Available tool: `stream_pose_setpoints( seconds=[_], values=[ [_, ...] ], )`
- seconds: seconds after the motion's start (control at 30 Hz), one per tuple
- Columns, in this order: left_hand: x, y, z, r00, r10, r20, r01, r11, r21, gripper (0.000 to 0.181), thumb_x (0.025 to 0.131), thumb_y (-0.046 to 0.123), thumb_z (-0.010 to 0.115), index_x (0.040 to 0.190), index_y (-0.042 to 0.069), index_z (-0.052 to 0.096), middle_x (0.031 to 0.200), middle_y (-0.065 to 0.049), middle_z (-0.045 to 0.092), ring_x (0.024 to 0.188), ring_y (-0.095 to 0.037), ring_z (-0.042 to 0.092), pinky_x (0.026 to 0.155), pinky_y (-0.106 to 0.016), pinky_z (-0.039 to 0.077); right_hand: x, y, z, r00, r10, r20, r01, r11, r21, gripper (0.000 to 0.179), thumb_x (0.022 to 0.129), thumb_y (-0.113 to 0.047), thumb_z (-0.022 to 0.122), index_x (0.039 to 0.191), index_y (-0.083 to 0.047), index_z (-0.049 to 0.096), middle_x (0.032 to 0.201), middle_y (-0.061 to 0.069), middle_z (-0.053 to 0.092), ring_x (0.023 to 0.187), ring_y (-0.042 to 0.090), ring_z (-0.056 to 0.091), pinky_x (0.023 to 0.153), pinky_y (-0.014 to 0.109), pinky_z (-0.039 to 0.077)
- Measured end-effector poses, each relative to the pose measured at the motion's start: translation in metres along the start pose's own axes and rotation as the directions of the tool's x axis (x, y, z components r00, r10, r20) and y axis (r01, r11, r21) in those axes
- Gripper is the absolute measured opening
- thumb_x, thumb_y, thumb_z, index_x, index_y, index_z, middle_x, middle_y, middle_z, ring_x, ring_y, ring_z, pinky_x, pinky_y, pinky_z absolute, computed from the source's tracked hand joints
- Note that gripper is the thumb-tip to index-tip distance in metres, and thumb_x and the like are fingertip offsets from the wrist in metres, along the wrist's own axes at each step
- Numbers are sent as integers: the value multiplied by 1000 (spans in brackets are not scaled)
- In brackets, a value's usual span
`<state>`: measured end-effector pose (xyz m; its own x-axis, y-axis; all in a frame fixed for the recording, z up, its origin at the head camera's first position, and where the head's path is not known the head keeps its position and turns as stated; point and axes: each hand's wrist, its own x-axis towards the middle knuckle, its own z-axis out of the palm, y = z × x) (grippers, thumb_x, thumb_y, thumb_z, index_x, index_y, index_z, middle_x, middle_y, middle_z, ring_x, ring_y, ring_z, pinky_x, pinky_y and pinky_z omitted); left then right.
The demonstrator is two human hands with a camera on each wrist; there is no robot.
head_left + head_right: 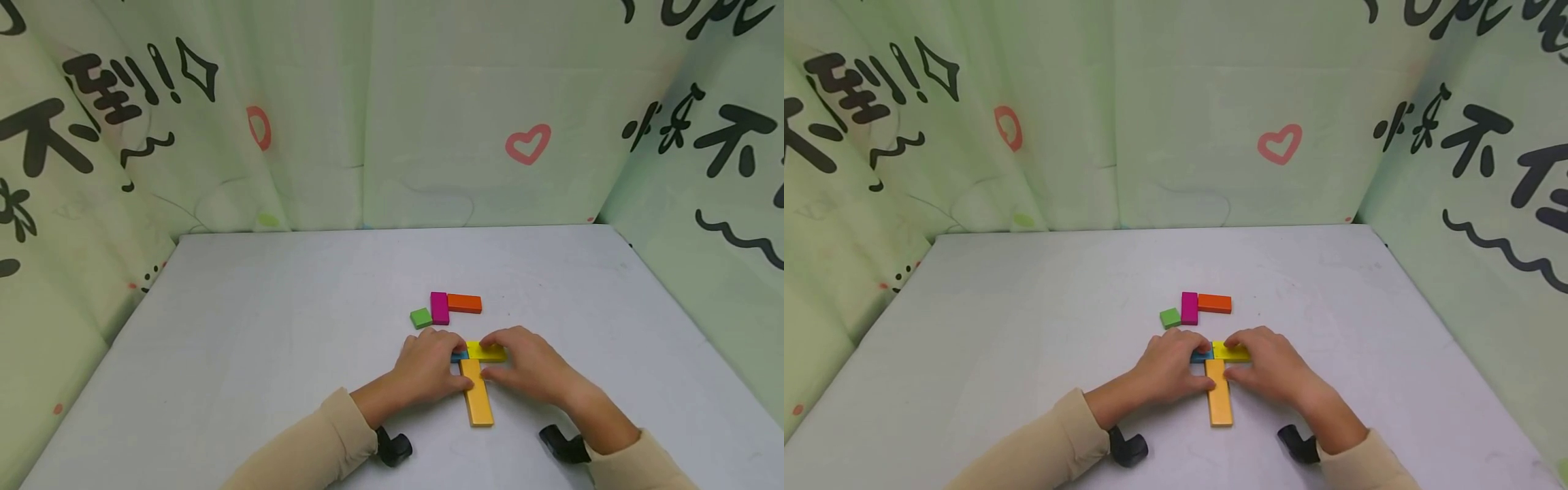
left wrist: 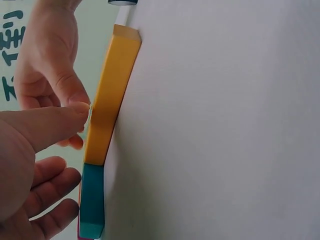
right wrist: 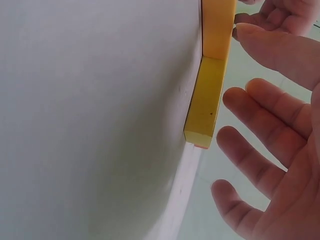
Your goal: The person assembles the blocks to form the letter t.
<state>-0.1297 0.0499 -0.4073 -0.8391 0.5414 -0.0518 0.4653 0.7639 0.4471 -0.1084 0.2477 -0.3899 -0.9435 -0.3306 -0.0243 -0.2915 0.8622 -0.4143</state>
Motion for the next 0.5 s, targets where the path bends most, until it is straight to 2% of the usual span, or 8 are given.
stream_pose_setpoints(
  seconds=[0.13, 0.3, 0.5],
  values=[
    [-1, -2, -4, 1000, 11, 8, -11, 999, -48, 50, 80, 42, 84, 120, 18, 68, 105, 12, 64, 101, -9, 51, 84, -30, 43, 0, -1, 2, 1000, -11, -1, 11, 1000, -3, 41, 83, -26, 83, 116, -7, 69, 113, 4, 67, 109, 31, 58, 95, 53, 48],
    [2, -9, -14, 999, 29, -13, -30, 996, -84, 47, 84, 40, 81, 122, 16, 67, 110, 9, 66, 103, -10, 55, 87, -32, 44, 0, -1, 3, 1000, -21, 3, 21, 1000, -9, 41, 82, -26, 83, 116, -6, 69, 112, 5, 67, 109, 31, 57, 94, 53, 49],
    [12, -22, -26, 999, -19, -28, 17, 998, -56, 49, 84, 40, 81, 125, 16, 66, 116, 5, 66, 106, -14, 55, 89, -33, 45, 2, -3, 2, 1000, -20, 12, 20, 1000, -14, 41, 83, -26, 82, 116, -6, 69, 113, 5, 67, 108, 30, 58, 94, 52, 49]
  ],
)
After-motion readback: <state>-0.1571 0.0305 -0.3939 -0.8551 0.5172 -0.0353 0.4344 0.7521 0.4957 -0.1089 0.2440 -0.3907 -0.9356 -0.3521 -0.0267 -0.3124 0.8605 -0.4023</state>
